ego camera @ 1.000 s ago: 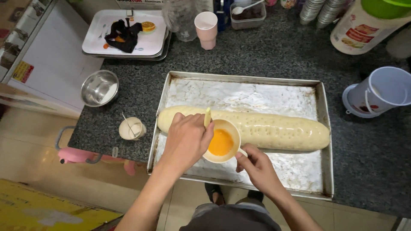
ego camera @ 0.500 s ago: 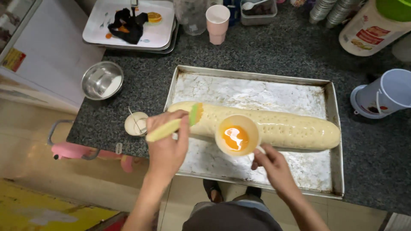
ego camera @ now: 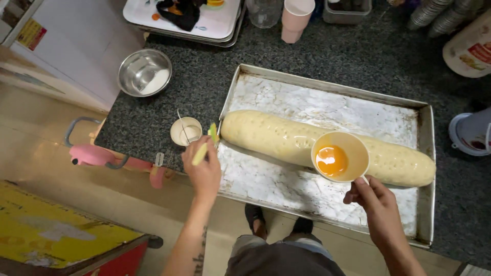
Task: Apply egg wash to a loaf of dough, prick holes in it, and sprinkle with sesame seeds.
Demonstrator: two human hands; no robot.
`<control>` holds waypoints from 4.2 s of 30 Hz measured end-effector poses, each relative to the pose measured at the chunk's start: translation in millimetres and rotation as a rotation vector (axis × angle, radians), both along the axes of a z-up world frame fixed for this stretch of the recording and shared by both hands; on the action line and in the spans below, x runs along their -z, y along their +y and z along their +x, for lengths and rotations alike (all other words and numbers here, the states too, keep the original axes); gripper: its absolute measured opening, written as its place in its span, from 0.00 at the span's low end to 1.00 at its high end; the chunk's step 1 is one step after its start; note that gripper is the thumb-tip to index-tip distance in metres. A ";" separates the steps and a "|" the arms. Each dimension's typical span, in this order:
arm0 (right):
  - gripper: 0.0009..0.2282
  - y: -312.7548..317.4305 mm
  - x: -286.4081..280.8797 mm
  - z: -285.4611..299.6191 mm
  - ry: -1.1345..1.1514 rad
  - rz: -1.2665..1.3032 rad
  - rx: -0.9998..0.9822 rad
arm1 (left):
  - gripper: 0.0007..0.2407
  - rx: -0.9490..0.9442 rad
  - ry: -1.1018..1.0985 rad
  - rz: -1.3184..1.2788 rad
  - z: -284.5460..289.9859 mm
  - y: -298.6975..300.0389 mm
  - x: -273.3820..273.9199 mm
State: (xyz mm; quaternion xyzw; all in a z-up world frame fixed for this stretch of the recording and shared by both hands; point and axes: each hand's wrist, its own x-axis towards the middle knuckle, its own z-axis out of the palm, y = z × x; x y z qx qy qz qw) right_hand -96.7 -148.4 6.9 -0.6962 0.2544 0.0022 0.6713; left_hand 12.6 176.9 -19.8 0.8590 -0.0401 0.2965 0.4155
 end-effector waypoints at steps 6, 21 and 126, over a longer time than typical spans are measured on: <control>0.12 5.9 6.0 1.0 -0.009 0.036 -0.008 | 0.05 0.373 0.077 0.230 -42.3 -57.8 46.2; 0.13 0.8 -3.5 8.7 0.001 0.059 0.002 | 0.03 0.412 -0.097 0.217 -47.1 -52.4 48.4; 0.11 -138.0 -5.7 -75.0 -0.067 0.000 -0.223 | 0.03 0.528 -0.204 0.498 -90.0 -260.3 -161.3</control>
